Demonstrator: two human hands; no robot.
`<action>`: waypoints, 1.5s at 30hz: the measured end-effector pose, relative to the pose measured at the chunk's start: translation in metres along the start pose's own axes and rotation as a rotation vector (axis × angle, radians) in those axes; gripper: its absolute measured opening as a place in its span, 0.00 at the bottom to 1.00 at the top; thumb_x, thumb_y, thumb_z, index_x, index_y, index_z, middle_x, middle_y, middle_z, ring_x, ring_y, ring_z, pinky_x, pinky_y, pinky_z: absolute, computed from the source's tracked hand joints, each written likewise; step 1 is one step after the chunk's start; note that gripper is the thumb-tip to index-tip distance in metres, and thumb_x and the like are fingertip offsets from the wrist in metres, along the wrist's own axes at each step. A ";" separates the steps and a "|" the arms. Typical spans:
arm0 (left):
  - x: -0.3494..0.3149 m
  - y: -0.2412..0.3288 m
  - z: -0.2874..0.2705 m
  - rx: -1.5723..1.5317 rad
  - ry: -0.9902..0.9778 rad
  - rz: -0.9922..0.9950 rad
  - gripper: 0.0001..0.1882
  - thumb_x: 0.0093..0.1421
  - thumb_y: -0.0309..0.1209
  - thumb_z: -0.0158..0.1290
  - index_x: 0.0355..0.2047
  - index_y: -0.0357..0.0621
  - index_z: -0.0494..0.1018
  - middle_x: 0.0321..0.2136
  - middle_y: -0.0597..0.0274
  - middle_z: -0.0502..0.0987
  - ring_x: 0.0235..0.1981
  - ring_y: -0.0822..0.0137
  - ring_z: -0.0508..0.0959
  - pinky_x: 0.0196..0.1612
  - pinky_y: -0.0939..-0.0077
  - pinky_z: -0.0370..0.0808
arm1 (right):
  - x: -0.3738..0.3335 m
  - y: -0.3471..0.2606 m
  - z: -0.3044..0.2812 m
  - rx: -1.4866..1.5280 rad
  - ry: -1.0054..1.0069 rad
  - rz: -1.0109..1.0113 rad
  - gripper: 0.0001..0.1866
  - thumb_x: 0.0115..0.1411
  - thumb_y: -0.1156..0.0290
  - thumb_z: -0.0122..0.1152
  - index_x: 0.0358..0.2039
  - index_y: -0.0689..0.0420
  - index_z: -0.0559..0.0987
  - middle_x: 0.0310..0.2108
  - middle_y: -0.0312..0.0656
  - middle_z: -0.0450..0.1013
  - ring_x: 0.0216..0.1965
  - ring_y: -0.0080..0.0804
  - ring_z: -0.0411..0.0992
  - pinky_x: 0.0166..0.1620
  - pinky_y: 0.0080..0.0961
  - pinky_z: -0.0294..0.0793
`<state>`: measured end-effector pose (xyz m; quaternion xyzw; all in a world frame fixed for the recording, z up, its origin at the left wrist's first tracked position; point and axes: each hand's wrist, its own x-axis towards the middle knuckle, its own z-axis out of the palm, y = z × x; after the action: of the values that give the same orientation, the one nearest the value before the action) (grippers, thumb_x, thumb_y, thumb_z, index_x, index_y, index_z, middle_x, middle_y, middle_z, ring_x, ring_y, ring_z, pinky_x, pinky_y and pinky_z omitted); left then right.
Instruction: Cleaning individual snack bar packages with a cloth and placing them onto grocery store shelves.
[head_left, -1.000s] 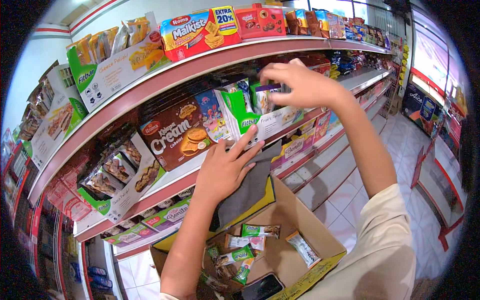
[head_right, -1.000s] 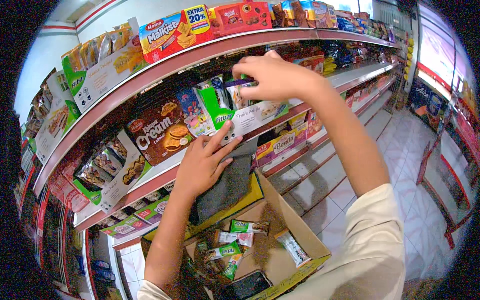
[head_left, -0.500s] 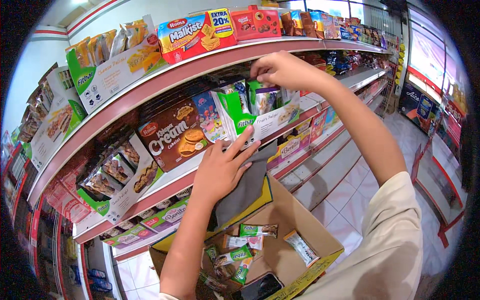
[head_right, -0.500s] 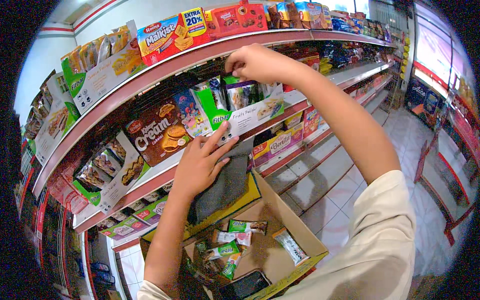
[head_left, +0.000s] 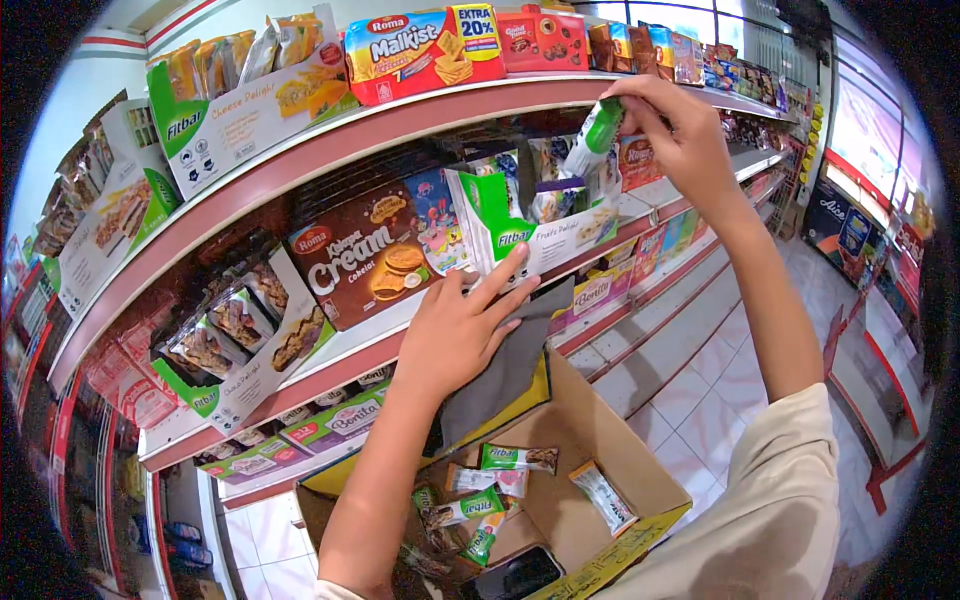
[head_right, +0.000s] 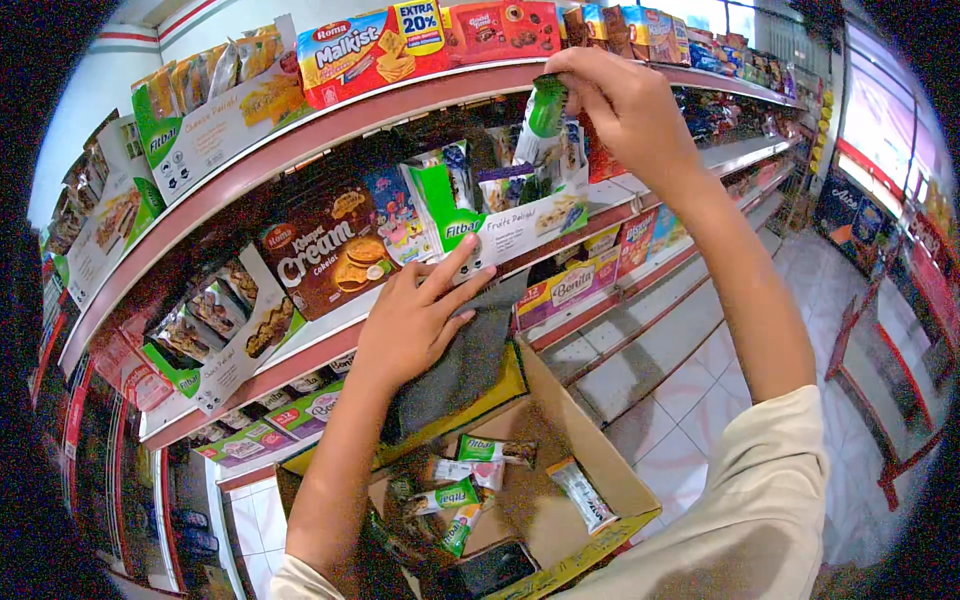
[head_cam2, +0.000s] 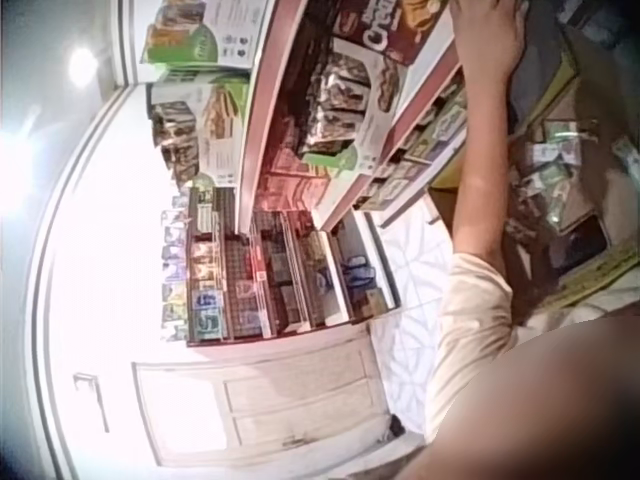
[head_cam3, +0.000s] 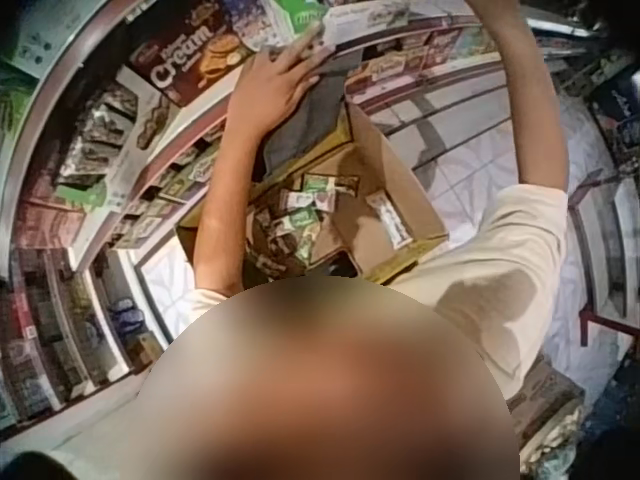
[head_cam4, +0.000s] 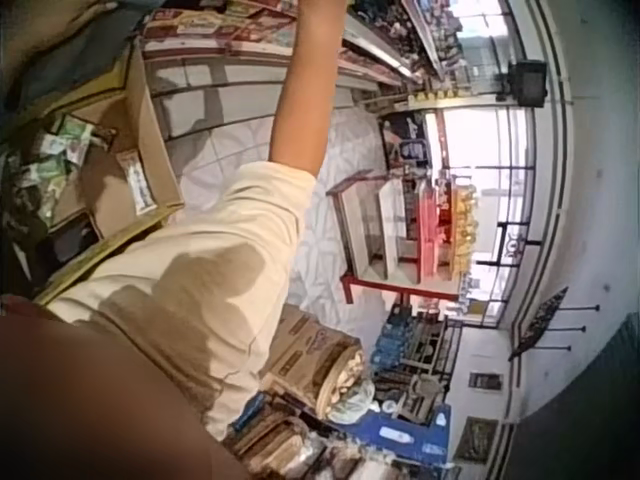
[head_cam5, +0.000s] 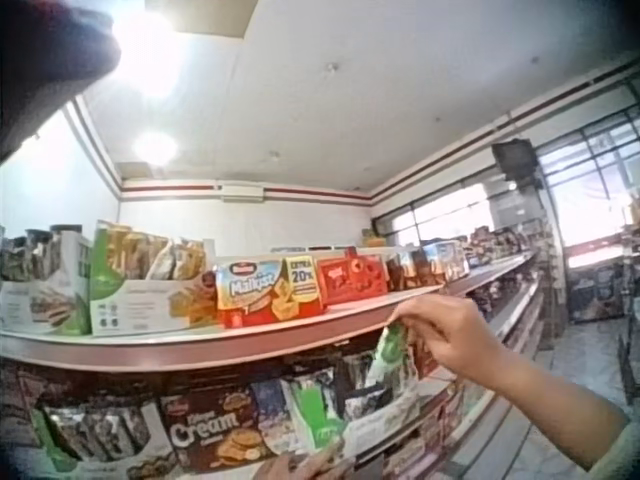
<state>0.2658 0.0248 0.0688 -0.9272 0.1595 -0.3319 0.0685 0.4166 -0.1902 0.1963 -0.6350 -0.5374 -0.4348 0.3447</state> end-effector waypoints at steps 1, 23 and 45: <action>-0.001 -0.001 0.000 0.004 0.002 -0.002 0.23 0.54 0.37 0.51 0.52 0.61 0.66 0.60 0.78 0.55 0.38 0.60 0.68 0.44 0.69 0.70 | 0.001 0.002 0.002 -0.030 -0.006 -0.029 0.09 0.57 0.82 0.48 0.37 0.61 0.74 0.27 0.40 0.73 0.26 0.22 0.72 0.31 0.18 0.70; 0.001 -0.001 0.003 0.011 -0.004 0.003 0.23 0.54 0.38 0.50 0.53 0.62 0.65 0.60 0.79 0.54 0.38 0.60 0.69 0.43 0.70 0.71 | 0.004 0.020 0.055 -0.449 -0.566 -0.098 0.25 0.45 0.76 0.62 0.47 0.60 0.71 0.47 0.48 0.67 0.52 0.47 0.62 0.54 0.37 0.61; 0.001 -0.001 0.001 0.009 0.003 0.000 0.23 0.54 0.38 0.50 0.52 0.61 0.66 0.60 0.79 0.55 0.37 0.60 0.68 0.43 0.70 0.71 | 0.000 0.009 0.042 -0.571 -0.609 -0.289 0.40 0.31 0.77 0.68 0.50 0.47 0.69 0.44 0.44 0.65 0.49 0.42 0.62 0.54 0.37 0.60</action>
<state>0.2675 0.0251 0.0683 -0.9263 0.1579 -0.3343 0.0726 0.4330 -0.1535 0.1806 -0.7224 -0.5561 -0.4026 -0.0830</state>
